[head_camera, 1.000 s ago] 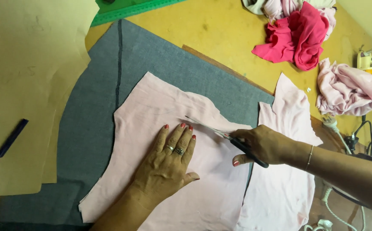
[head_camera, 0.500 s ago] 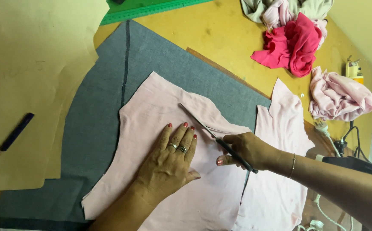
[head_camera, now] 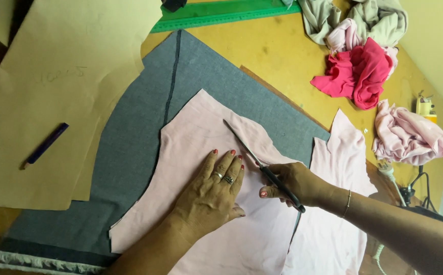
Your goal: Cutting out garment pieces from pink fabric using scissors following a pre-traced pattern on a workshop table.
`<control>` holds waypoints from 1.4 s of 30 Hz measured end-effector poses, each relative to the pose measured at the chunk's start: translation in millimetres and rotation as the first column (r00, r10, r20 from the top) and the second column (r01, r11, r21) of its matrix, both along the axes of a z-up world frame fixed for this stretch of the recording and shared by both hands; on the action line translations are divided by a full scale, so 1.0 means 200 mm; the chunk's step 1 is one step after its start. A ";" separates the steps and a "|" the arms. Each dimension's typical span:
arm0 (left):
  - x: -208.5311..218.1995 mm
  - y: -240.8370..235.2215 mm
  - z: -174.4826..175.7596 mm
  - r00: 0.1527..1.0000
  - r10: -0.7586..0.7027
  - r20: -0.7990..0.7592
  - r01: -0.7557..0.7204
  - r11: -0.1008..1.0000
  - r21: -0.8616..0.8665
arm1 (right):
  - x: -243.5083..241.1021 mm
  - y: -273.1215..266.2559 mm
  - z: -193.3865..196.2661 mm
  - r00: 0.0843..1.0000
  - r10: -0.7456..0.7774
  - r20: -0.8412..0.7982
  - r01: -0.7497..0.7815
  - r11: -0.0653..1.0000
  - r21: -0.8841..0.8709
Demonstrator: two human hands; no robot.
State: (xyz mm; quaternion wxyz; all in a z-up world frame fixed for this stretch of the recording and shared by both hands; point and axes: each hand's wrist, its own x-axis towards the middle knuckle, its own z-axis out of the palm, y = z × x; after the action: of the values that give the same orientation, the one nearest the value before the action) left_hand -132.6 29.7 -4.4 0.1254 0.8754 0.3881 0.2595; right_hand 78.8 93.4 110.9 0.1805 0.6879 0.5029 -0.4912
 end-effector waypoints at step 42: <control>-0.02 0.04 0.06 0.881 0.465 -0.089 -0.463 0.885 0.041 | 0.21 0.71 -0.07 0.296 0.874 0.386 -0.949 0.314 0.017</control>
State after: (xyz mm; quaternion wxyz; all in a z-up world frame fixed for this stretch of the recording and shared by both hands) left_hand -137.0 37.1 8.0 0.0326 0.7697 0.5892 0.2434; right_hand 120.5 234.7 96.5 0.4187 0.3574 0.8262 -0.1197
